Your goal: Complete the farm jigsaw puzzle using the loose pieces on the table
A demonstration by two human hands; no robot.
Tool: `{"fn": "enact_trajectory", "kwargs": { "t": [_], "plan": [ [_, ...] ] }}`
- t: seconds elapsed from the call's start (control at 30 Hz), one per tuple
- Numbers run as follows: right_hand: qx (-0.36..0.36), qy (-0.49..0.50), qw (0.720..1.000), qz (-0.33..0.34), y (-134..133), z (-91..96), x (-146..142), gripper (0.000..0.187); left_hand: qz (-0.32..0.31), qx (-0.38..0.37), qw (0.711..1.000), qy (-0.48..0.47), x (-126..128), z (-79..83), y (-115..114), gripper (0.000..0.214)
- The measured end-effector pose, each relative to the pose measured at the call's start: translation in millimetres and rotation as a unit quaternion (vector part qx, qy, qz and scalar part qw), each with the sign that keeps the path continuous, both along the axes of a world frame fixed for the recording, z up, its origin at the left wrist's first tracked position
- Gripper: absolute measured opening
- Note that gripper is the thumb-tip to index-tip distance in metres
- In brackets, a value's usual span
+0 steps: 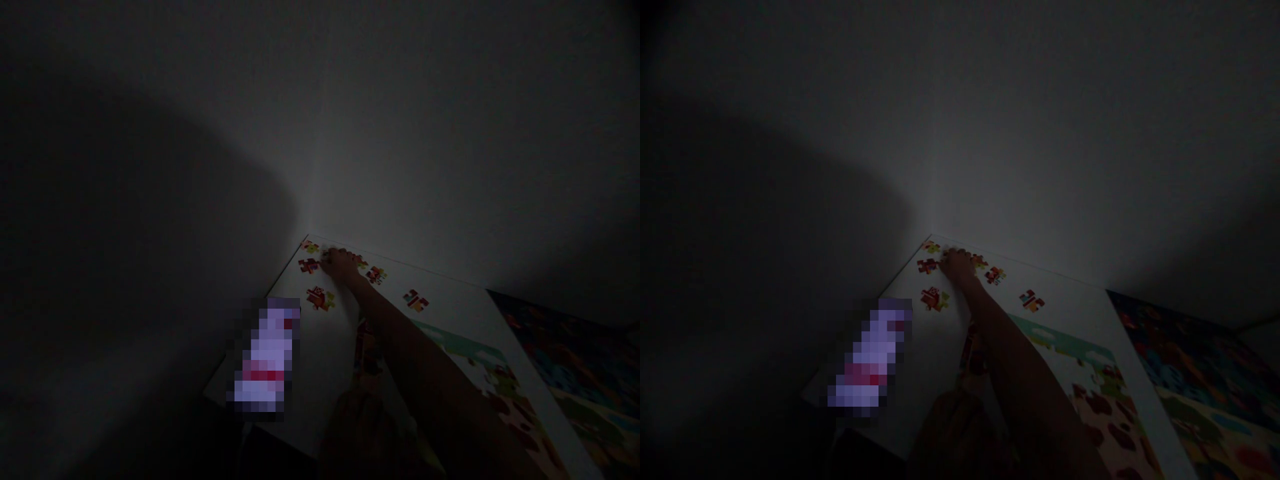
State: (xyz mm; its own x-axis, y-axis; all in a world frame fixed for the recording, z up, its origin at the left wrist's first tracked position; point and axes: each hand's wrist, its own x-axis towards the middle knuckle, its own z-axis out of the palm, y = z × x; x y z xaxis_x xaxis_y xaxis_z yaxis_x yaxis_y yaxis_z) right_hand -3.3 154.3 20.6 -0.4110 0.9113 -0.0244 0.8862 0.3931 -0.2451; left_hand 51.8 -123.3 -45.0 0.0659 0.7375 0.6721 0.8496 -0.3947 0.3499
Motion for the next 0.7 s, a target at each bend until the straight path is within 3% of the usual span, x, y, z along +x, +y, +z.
{"fn": "enact_trajectory", "kwargs": {
  "t": [0.17,0.3,0.4,0.53,0.63,0.7],
  "plan": [
    [-0.026,-0.029,0.999,0.014,3.3,9.9,10.7,0.054,0.004,-0.03,0.999,-0.024,0.6,14.4,-3.1,0.016],
    [-0.042,0.003,0.999,0.02,-1.7,21.6,40.6,0.067,0.018,-0.053,0.998,-0.027,0.8,22.8,-3.8,0.016],
    [-0.046,0.083,0.995,0.033,-15.6,26.3,91.5,0.071,0.002,-0.071,0.997,-0.013,-1.7,28.2,-5.3,0.013],
    [-0.059,0.21,0.976,0.003,-62.7,26.2,192.0,0.075,-0.032,-0.074,0.997,0.011,-6.1,34.5,-4.8,0.011],
    [-0.113,0.215,0.97,0.0,-107.1,26.6,257.3,0.066,-0.033,-0.051,0.998,0.022,-7.4,35.6,-2.1,0.015],
    [-0.151,0.206,0.967,0.001,-126.8,27.0,283.9,0.065,-0.038,-0.043,0.998,0.035,-7.7,36.0,-1.1,0.019]
  ]
}}
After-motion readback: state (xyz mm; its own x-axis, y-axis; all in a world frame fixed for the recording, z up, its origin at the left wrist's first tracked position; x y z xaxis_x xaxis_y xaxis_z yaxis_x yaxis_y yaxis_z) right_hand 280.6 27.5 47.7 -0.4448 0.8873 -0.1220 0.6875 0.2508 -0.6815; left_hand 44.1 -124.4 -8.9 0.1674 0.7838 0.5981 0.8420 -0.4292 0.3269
